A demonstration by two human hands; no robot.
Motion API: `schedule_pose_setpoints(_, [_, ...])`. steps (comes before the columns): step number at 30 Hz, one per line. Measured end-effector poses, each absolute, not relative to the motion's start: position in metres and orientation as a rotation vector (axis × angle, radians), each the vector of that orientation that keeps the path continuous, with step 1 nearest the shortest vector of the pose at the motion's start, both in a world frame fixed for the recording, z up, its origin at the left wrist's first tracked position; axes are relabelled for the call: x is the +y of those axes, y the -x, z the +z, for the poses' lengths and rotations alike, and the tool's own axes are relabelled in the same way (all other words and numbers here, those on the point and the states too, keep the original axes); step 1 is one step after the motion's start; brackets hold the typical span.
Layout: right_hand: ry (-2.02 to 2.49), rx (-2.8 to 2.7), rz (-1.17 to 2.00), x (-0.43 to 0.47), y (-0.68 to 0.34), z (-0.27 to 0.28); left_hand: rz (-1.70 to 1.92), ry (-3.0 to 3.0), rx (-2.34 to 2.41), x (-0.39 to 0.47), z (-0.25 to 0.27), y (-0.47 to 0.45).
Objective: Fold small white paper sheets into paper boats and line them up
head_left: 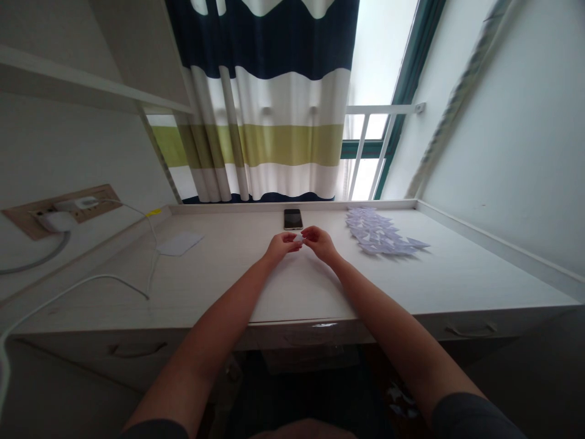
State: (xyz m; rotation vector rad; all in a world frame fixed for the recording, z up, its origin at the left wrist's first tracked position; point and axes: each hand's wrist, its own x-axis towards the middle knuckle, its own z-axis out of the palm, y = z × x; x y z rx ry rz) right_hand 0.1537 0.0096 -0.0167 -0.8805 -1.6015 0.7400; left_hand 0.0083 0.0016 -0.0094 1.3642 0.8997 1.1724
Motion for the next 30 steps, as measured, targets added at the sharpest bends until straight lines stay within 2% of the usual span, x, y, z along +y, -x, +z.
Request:
schedule_pose_setpoints(10, [0.989,-1.612,0.875,0.002,-0.155,-0.007,1.265,-1.503,0.905,0.002,-0.007,-0.007])
schedule_pose_setpoints(19, [0.959,-1.592,0.907,0.0,-0.157,-0.005,1.05,-1.451,0.955,-0.001,-0.007,-0.007])
schedule_pose_setpoints(30, [0.897,-1.551,1.031,-0.001,-0.156,-0.004,1.048,-1.574,0.867,0.002,-0.009,-0.004])
